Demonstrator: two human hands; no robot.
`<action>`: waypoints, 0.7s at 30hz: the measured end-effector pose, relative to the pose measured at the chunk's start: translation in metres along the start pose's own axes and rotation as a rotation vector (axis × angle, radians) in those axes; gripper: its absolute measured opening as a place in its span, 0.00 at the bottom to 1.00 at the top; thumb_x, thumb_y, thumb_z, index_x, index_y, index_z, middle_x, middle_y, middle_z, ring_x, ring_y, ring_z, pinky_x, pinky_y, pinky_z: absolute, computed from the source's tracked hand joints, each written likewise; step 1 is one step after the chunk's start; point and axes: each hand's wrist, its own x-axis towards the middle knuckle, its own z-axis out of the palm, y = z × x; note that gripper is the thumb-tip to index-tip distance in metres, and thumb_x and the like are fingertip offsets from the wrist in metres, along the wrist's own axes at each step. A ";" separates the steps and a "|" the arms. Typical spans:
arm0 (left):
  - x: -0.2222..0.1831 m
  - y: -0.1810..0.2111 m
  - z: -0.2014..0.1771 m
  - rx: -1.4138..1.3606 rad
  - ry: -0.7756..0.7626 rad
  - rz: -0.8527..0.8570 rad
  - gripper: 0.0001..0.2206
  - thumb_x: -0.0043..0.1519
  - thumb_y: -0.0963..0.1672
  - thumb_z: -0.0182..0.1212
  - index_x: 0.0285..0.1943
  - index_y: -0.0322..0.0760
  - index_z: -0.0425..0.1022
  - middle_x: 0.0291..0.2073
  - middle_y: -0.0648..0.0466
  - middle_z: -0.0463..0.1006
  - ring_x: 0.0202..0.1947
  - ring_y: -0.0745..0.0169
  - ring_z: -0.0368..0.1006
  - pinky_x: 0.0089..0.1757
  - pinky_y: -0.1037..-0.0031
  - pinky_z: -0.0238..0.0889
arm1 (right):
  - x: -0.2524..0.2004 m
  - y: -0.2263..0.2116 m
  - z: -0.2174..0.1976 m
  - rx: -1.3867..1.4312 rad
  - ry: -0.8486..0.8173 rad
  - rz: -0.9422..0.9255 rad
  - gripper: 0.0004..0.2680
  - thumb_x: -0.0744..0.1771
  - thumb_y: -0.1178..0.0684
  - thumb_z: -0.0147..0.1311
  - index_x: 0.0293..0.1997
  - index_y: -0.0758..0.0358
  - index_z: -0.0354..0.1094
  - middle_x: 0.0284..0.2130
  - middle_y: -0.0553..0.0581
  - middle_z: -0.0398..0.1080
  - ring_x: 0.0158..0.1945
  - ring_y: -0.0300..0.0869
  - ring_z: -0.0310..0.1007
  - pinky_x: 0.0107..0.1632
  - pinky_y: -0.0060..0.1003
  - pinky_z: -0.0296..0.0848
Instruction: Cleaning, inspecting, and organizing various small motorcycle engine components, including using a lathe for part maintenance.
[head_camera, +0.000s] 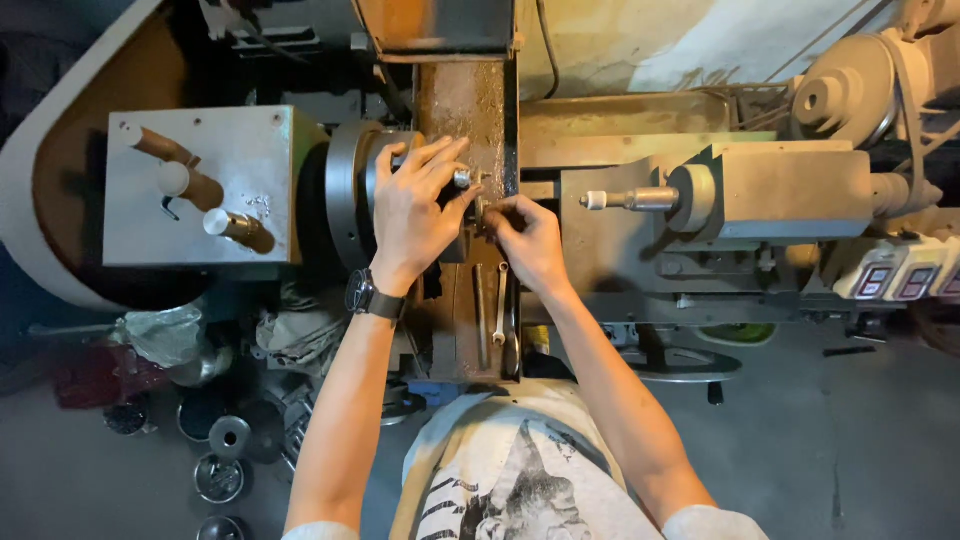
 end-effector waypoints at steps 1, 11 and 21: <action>0.001 0.000 0.000 0.001 -0.004 -0.008 0.09 0.60 0.45 0.71 0.42 0.37 0.79 0.59 0.54 0.80 0.61 0.56 0.72 0.61 0.53 0.52 | 0.003 -0.001 -0.002 -0.025 -0.049 -0.074 0.04 0.69 0.60 0.58 0.43 0.71 0.75 0.32 0.52 0.76 0.36 0.34 0.72 0.40 0.30 0.72; 0.005 0.002 0.000 0.000 -0.002 -0.034 0.10 0.59 0.46 0.73 0.42 0.39 0.79 0.58 0.54 0.80 0.61 0.56 0.72 0.61 0.54 0.54 | 0.064 0.025 -0.001 0.111 -0.106 -0.090 0.04 0.69 0.59 0.56 0.44 0.71 0.72 0.35 0.56 0.76 0.39 0.36 0.75 0.43 0.32 0.77; 0.000 0.011 -0.010 -0.033 0.007 -0.031 0.11 0.58 0.45 0.74 0.45 0.40 0.80 0.58 0.57 0.80 0.61 0.57 0.73 0.64 0.51 0.49 | 0.022 0.038 -0.016 0.028 -0.003 -0.228 0.07 0.65 0.63 0.59 0.45 0.70 0.71 0.41 0.54 0.74 0.44 0.36 0.73 0.49 0.31 0.73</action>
